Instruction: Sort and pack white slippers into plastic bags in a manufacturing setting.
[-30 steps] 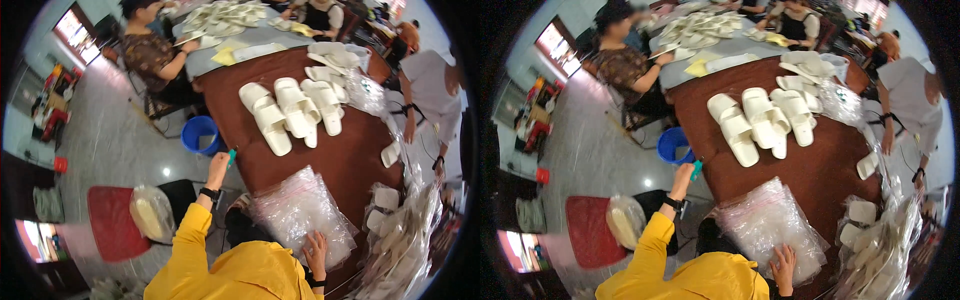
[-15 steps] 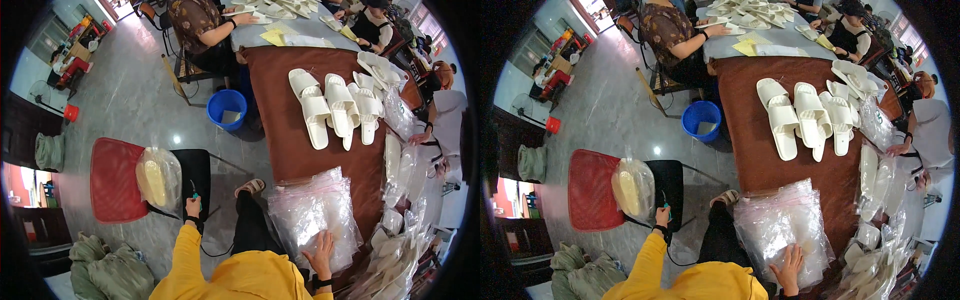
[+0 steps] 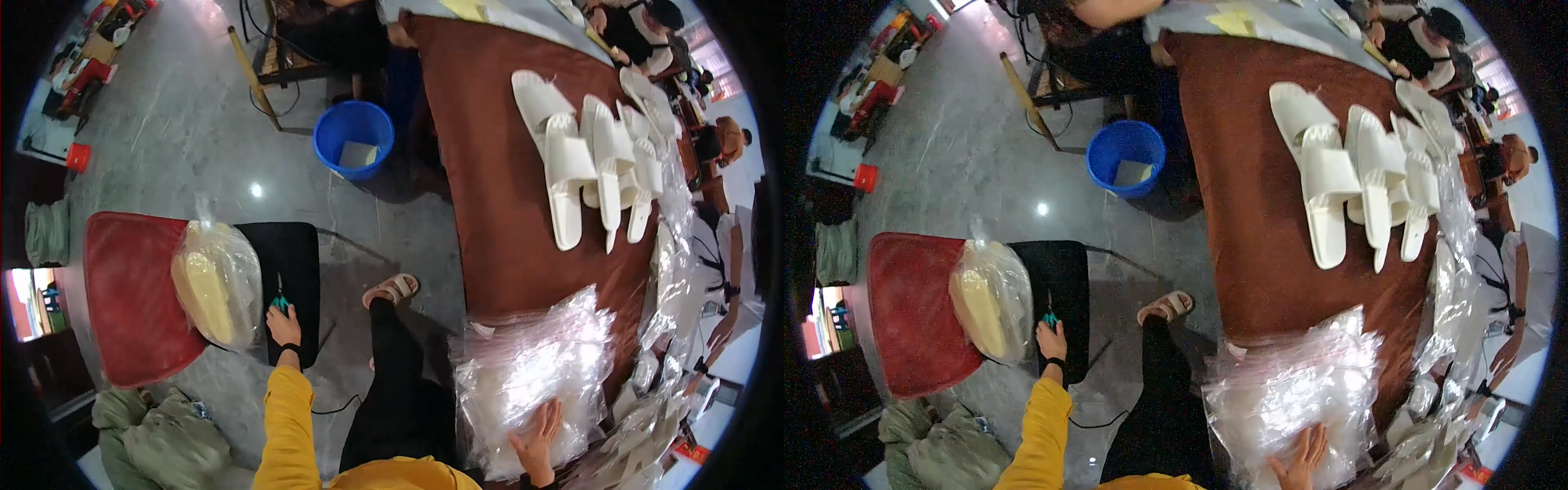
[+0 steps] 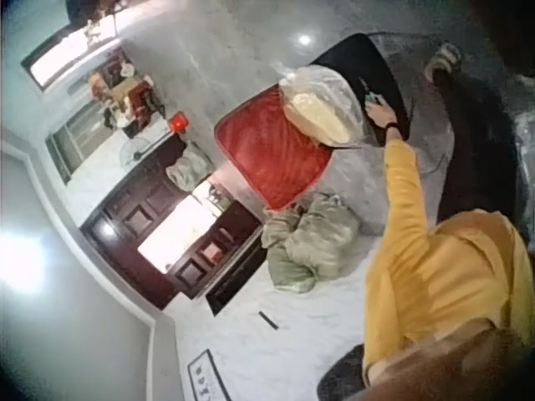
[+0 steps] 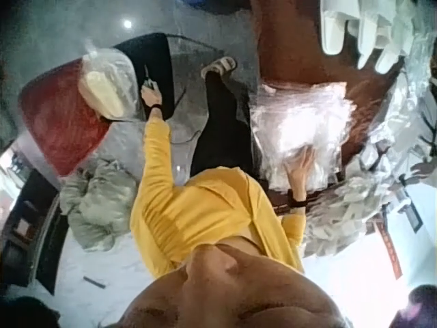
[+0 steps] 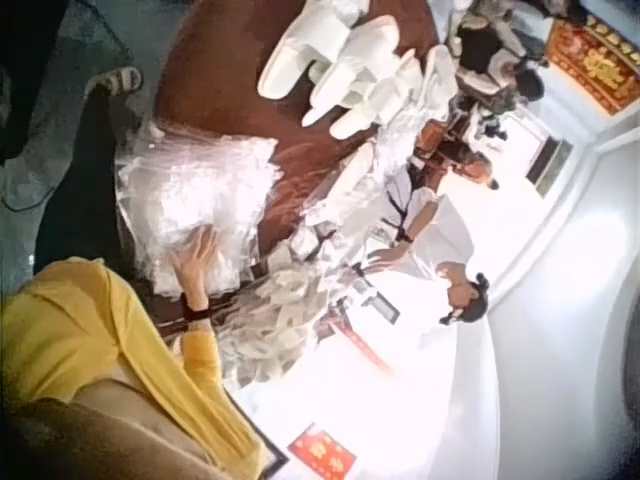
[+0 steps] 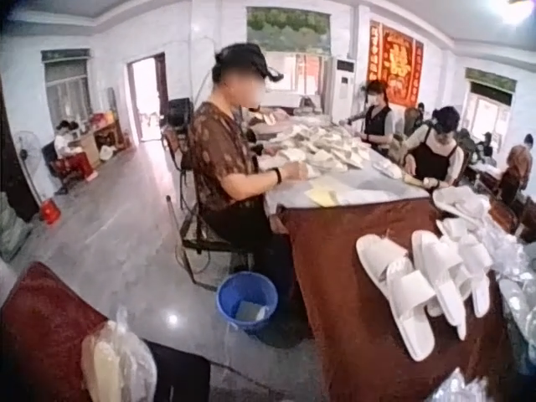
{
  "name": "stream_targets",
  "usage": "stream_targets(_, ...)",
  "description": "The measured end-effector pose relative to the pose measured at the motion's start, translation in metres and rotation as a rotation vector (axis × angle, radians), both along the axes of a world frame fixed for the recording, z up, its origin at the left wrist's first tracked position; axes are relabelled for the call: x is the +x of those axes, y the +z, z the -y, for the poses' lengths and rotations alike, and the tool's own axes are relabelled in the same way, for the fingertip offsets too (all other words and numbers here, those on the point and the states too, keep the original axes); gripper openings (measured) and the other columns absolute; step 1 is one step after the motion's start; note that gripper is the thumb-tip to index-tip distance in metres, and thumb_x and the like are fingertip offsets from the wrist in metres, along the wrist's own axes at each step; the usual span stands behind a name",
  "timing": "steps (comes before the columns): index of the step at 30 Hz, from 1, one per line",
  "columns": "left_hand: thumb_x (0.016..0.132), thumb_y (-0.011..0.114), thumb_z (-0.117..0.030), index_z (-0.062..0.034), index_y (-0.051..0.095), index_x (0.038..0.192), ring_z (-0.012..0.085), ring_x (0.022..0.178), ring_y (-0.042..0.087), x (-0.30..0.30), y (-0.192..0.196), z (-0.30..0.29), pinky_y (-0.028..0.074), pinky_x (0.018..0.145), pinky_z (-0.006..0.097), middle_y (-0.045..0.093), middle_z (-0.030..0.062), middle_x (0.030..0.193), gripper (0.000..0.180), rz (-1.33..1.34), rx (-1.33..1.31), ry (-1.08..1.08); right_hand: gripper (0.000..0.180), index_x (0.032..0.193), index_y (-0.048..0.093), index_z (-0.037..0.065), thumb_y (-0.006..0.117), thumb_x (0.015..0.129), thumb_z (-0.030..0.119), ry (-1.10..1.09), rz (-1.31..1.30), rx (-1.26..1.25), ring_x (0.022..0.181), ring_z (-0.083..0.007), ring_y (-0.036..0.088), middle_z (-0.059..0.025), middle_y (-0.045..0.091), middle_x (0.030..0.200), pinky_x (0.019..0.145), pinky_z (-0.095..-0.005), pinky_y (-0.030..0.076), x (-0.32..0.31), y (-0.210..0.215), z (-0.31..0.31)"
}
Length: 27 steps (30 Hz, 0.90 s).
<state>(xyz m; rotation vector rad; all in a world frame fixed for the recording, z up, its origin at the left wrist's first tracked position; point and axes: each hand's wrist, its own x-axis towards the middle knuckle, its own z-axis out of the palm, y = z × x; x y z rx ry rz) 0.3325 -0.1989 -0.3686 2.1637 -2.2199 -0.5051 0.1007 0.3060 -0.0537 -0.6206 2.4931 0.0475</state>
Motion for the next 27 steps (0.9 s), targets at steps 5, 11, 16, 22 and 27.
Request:
stream_targets(5,0.091,0.065,-0.033,0.0028,0.044,0.129,0.0438,0.118,0.050,0.040,-0.025,0.042,0.043,0.099,0.051,0.053,0.0243,0.126,0.056,0.057,-0.064,-0.036,0.100,0.154,0.016,0.002,0.058,0.087,0.063,0.023,-0.001,-0.064,0.144,-0.0498,0.012,-0.0294,0.011,0.158,0.115,-0.0607,0.013,-0.003,0.006,0.020)
stream_targets(11,0.084,0.063,-0.018,0.0038,0.048,0.134,0.0451,0.130,0.041,0.013,-0.007,0.013,0.033,0.111,0.049,0.046,0.0301,0.138,0.056,-0.091,0.104,-0.227,0.092,0.152,0.027,0.004,0.069,0.084,0.051,0.004,-0.051,-0.161,0.143,-0.0478,0.018,-0.0286,0.018,0.156,0.113,-0.0611,0.017,-0.007,0.014,0.016)
stream_targets(16,0.087,0.053,0.000,0.0027,0.056,0.124,0.0400,0.127,0.045,-0.086,0.132,-0.042,0.035,0.107,0.046,0.050,0.0233,0.133,0.037,-0.559,0.190,-0.691,0.088,0.152,0.031,0.016,0.065,0.083,0.058,-0.042,-0.107,-0.124,0.146,-0.0401,0.020,-0.0187,0.019,0.160,0.115,-0.0583,0.018,-0.003,0.004,0.009)
stream_targets(22,0.082,0.070,-0.013,-0.0082,0.058,0.127,0.0404,0.130,0.041,-0.216,0.327,-0.143,0.031,0.108,0.055,0.048,0.0181,0.138,0.047,-0.664,0.135,-1.830,0.092,0.154,0.027,0.019,0.064,0.081,0.063,-0.123,-0.289,-0.236,0.148,-0.0349,0.018,-0.0141,0.018,0.161,0.117,-0.0579,0.015,0.011,-0.012,0.007)
stream_targets(27,0.062,0.086,-0.035,-0.0235,0.044,0.143,0.0476,0.144,0.015,-0.256,0.330,-0.215,0.010,0.111,0.071,0.027,0.0163,0.155,0.091,-0.178,0.154,-2.497,0.105,0.156,0.022,0.021,0.070,0.072,0.064,-0.097,-0.320,-0.335,0.150,-0.0317,0.015,-0.0123,0.017,0.162,0.118,-0.0589,0.010,0.022,-0.032,0.005)
